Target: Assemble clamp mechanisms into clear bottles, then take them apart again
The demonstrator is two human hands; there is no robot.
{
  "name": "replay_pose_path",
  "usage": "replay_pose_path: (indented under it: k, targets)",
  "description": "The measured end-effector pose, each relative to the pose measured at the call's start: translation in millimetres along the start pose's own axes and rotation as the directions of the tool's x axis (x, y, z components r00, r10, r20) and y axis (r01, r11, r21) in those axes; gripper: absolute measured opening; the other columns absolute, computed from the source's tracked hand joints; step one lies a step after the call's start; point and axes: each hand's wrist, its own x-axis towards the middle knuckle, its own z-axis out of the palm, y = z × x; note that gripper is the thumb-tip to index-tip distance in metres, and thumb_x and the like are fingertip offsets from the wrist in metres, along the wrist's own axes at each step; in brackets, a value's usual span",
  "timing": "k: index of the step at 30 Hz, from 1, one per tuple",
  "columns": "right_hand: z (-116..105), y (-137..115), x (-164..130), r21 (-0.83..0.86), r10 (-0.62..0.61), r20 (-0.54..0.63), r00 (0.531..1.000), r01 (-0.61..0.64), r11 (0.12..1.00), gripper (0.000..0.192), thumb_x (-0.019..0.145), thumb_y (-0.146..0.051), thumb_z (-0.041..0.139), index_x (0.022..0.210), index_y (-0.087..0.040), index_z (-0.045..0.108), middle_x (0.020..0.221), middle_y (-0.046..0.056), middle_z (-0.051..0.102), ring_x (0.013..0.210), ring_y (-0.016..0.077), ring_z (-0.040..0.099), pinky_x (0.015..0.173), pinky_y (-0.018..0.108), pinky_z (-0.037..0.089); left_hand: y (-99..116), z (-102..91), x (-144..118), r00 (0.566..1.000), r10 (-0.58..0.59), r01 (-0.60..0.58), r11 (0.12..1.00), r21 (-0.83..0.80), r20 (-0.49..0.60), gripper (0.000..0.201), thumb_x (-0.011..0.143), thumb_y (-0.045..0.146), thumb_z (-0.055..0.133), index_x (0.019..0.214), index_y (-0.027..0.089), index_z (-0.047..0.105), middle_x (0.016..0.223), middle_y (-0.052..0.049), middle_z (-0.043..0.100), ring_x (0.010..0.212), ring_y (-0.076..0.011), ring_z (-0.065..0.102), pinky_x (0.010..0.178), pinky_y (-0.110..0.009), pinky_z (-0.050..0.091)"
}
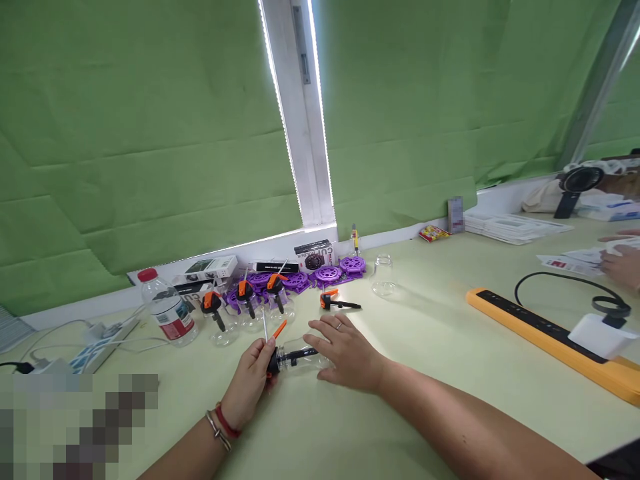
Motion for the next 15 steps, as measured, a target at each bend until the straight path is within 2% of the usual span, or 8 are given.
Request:
replay_pose_path:
  k: [9,15]
  targets:
    - [-2.0,0.7,-0.5,-0.006,0.003,0.003,1.000,-0.002,1.000,0.059,0.069,-0.041,0.068,0.121,-0.021,0.051,0.131,0.011,0.050,0.117,0.0285,0.042,0.099,0.043,0.028,1.0,-0.3,0.1,0.997,0.035,-0.032,0.998,-0.046,0.072,0.039,0.080,0.060,0.045,0.073,0.021,0.040,0.050,0.009,0.039,0.036,-0.0078,0.041,0.033,-0.020,0.030]
    - [-1.3,2.0,-1.8,-0.004,-0.020,-0.009,1.000,0.020,1.000,0.056,0.070,-0.042,0.066,0.121,-0.022,0.052,0.130,0.011,0.050,0.115,0.0284,0.042,0.098,0.043,0.028,3.6,1.0,-2.8,0.994,0.007,0.000,0.998,-0.061,0.107,0.040,0.079,0.061,0.045,0.075,0.022,0.041,0.049,0.009,0.039,0.037,-0.0084,0.041,0.032,-0.020,0.030]
